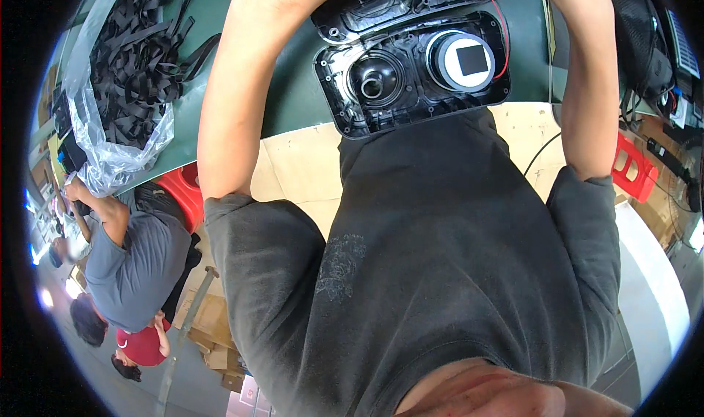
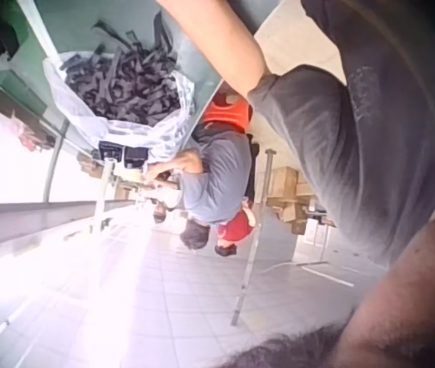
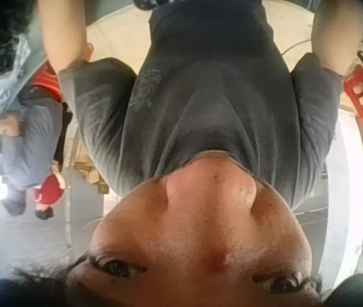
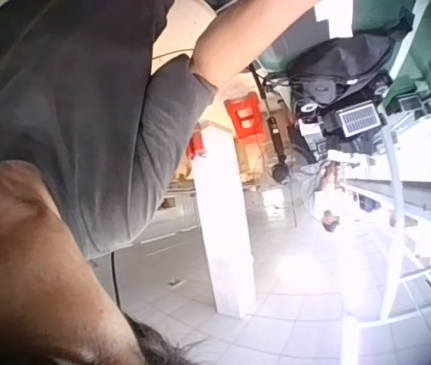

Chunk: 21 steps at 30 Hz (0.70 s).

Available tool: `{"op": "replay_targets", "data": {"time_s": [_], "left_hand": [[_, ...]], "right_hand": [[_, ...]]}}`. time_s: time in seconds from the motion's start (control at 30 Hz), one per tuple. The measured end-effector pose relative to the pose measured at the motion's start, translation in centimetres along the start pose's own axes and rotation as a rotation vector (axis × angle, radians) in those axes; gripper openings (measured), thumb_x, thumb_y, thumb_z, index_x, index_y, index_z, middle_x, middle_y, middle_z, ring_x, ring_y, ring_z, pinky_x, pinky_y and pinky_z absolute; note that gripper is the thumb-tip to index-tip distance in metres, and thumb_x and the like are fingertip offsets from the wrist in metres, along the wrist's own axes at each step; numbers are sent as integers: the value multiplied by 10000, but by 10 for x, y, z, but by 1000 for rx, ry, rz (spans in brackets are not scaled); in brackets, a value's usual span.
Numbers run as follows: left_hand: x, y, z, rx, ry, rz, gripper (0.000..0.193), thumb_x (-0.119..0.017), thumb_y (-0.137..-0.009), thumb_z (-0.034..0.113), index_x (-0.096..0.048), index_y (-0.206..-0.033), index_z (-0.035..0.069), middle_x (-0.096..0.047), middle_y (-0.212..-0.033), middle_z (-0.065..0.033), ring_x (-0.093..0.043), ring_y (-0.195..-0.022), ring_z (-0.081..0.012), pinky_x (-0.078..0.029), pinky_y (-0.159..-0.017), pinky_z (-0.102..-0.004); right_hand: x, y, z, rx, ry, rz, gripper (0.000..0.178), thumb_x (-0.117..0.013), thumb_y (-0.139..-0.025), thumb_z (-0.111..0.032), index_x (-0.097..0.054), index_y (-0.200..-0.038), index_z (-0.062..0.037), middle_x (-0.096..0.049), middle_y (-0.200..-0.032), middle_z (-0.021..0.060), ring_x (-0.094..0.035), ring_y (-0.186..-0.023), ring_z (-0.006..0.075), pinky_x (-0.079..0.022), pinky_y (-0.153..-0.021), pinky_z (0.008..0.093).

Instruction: Assembling components of a solar-powered electronic lamp by connecting wires and placing them into a plastic housing.

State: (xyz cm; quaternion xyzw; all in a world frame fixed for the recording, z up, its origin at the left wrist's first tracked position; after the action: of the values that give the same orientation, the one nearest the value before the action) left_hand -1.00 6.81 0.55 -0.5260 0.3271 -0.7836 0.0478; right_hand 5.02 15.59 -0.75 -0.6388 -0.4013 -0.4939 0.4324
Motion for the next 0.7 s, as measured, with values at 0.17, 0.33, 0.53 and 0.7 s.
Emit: {"op": "replay_targets", "data": {"time_s": [0.17,0.33,0.53,0.7], "left_hand": [[-28,1,-10,216,-198,-218,149,-663,-887,148,-734,-986,61,-644,-831,-164,-682,-785,-372,-557,-755,-451],[-32,-3,-13,258,-186,-259,173,-637,-880,131,-744,-985,45,-625,-855,-178,-682,-810,-369,-550,-783,-459],[-32,-11,-17,229,-184,-366,215,-625,-876,141,-754,-1019,46,-615,-984,-193,-664,-952,-357,-522,-856,-459],[-45,-15,-26,324,-118,-547,231,-657,-878,184,-754,-1053,69,-626,-1045,-167,-638,-1009,-333,-488,-906,-413]], "right_hand": [[-12,-4,4,-208,-136,-371,117,-685,-809,-64,-744,-857,25,-689,-969,229,-648,-980,402,-518,-901,411],[21,19,18,-17,-570,1,185,-635,-980,-103,-718,-1039,52,-678,-1051,155,-663,-927,293,-526,-843,352],[39,58,-11,-38,-262,134,174,-744,-823,-60,-750,-990,-15,-624,-1112,149,-628,-1010,295,-522,-876,388],[21,61,-19,142,-196,233,201,-745,-794,-79,-742,-984,-14,-602,-1147,183,-605,-1042,354,-513,-894,423]]}}
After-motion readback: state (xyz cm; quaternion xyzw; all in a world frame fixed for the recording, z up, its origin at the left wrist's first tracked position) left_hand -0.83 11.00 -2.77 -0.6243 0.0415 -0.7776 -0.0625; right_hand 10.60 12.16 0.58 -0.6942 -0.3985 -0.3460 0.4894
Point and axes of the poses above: each hand's wrist, its own y-axis away from the middle knuckle, its own x-axis out of the back of the hand, z = x × y, the point moved 9 cm from there along -y, towards the middle knuckle
